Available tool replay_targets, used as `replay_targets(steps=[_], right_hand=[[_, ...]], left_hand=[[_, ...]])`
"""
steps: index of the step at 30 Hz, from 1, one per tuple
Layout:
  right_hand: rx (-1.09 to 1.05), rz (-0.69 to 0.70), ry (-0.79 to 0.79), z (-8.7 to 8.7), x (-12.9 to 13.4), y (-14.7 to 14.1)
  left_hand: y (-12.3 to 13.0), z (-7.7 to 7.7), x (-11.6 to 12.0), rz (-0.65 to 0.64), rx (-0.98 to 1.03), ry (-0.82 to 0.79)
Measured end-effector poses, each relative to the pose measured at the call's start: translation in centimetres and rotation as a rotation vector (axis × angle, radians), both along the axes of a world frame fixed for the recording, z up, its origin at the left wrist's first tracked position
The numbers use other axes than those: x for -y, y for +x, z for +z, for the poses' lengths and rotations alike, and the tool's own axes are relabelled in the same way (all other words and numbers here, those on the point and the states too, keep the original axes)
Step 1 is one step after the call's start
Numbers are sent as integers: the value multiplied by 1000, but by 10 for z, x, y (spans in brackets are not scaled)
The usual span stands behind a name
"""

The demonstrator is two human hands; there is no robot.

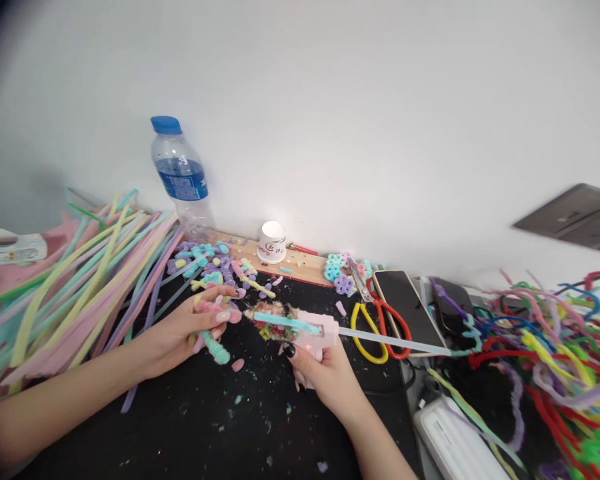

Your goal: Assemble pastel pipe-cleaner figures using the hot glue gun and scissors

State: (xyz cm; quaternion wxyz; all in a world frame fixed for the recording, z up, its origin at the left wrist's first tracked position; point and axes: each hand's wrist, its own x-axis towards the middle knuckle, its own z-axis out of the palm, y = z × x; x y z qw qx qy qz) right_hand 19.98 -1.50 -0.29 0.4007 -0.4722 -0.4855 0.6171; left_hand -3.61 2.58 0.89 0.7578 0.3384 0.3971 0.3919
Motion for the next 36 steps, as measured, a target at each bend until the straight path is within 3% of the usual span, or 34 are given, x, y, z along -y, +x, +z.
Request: replay_targets(steps=[12,20,27,36], right_hand=[[63,36,-35,3,2,-1],[42,-11,-30,3,2,-1],[89,49,-35,5,4,-1],[87,1,-27,5,2,-1]], left_hand=[[1,2,0,31,-16,-7],[2,5,0,48,-11,-13],[2,5,1,43,-13,-13],[2,6,0,37,-34,-12]])
